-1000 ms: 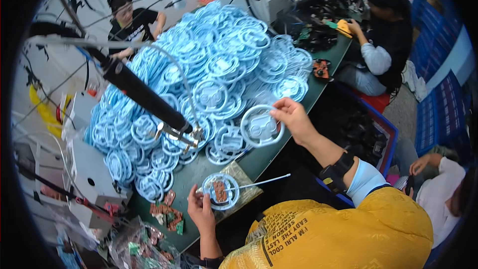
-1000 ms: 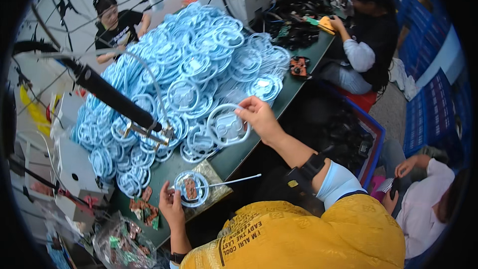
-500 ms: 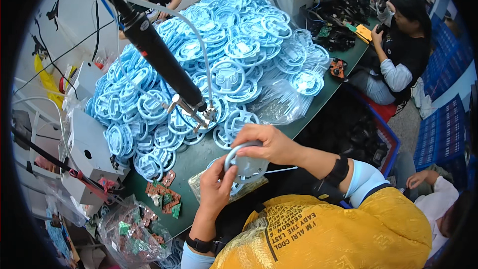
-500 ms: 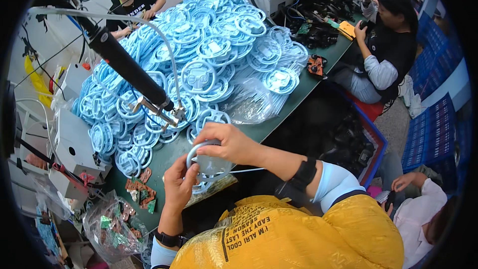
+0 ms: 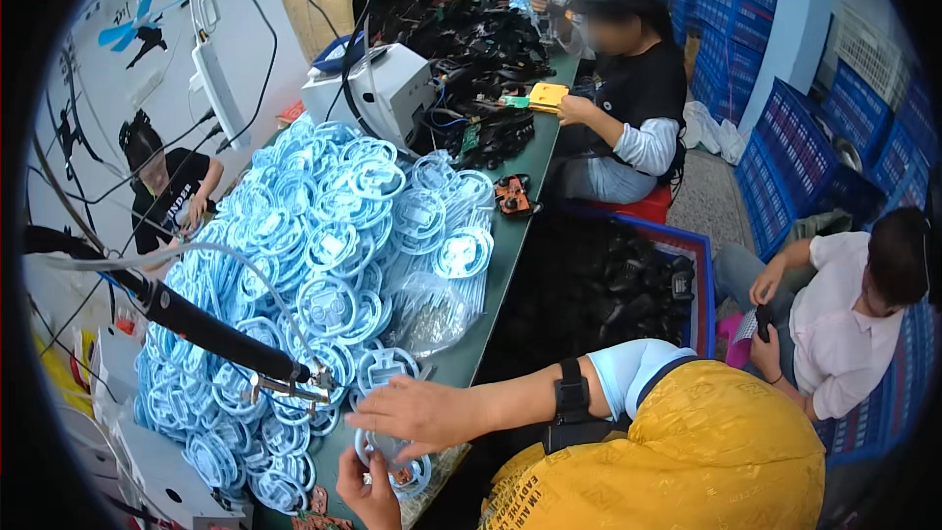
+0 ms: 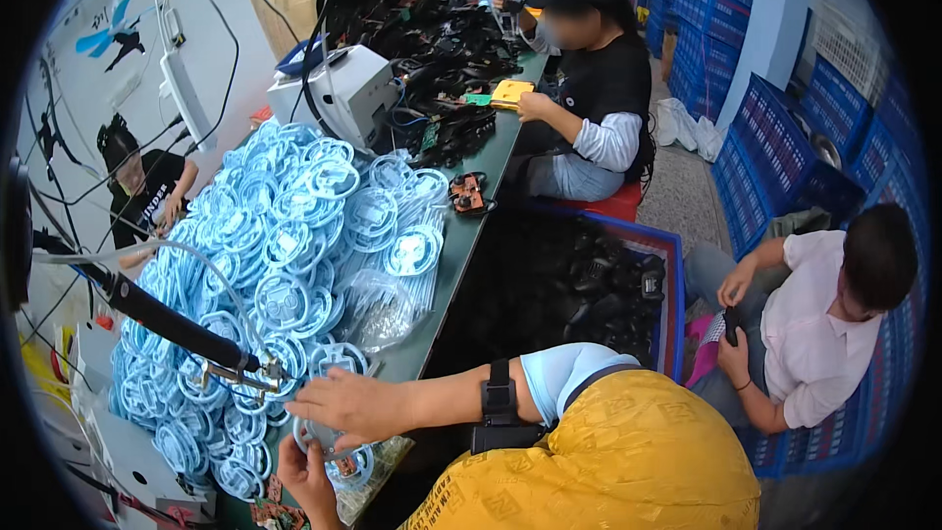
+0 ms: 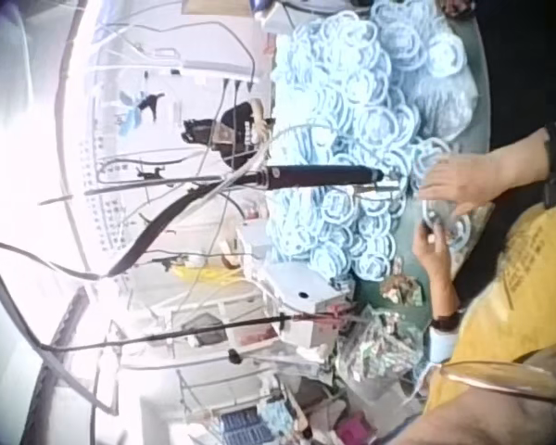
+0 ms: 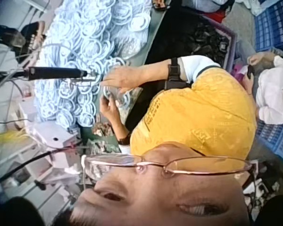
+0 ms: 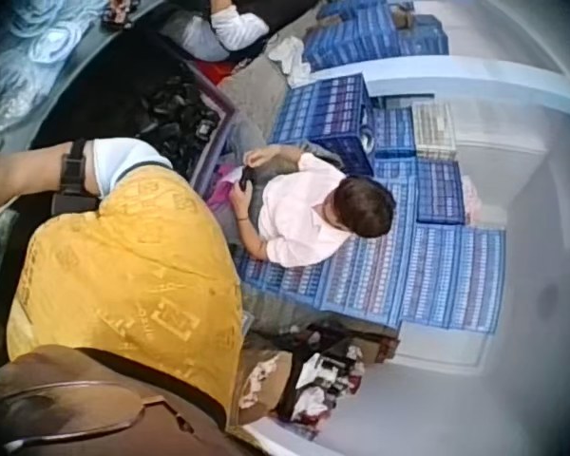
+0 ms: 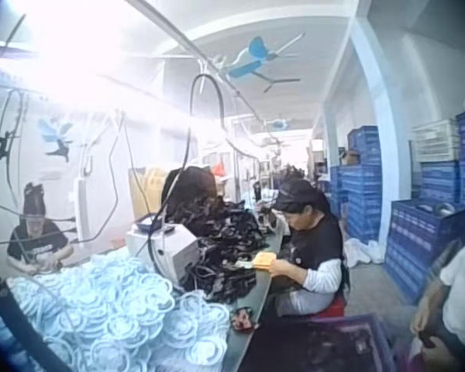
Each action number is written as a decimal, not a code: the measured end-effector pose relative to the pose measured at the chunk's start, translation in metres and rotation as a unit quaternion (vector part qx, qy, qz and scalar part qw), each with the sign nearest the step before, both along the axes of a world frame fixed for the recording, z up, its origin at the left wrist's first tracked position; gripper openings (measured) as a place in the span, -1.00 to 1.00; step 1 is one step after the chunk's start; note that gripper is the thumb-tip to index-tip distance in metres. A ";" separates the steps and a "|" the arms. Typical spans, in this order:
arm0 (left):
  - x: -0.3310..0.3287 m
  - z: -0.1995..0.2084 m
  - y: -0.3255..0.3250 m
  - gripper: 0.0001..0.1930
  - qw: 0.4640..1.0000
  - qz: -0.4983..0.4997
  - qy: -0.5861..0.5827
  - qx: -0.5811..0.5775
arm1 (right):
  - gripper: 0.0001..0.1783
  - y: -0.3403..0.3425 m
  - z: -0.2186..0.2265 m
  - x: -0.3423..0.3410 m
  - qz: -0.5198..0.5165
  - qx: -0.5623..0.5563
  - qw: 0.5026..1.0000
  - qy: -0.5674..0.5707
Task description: Using a pneumatic tool and manual assembly to put together small plastic and electronics components at a factory workstation.
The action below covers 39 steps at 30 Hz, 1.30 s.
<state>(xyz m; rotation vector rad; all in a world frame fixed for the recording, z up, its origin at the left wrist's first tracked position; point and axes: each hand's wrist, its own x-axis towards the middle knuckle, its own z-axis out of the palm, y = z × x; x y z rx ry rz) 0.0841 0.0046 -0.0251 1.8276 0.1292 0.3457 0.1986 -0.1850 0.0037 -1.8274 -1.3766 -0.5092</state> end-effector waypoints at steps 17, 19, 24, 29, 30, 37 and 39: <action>-0.009 -0.002 -0.023 -0.79 0.980 0.044 0.034 -0.190 | 0.01 -0.016 -0.014 0.006 -0.016 -0.031 0.993 0.117; -0.017 -0.003 -0.023 -0.83 0.989 0.047 0.045 -0.133 | 0.20 -0.012 -0.007 0.001 0.048 -0.096 0.990 0.091; -0.025 0.010 -0.025 -0.81 0.993 0.000 0.070 -0.092 | 0.32 0.003 -0.013 -0.002 0.113 -0.185 0.973 0.079; -0.014 0.014 -0.031 -0.75 0.979 0.019 0.041 -0.198 | 0.29 -0.011 -0.036 0.001 0.086 -0.100 0.977 0.168; -0.013 0.012 -0.030 -0.76 0.991 0.040 0.021 -0.128 | 0.28 -0.013 -0.041 0.002 0.058 -0.103 0.982 0.146; -0.003 -0.012 -0.028 -0.82 0.986 0.130 -0.079 -0.072 | 0.24 0.003 -0.043 -0.005 -0.007 0.000 0.990 0.141; 0.003 -0.010 -0.033 -0.83 0.987 0.100 -0.047 -0.118 | 0.23 -0.003 -0.041 -0.003 -0.028 0.004 0.991 0.131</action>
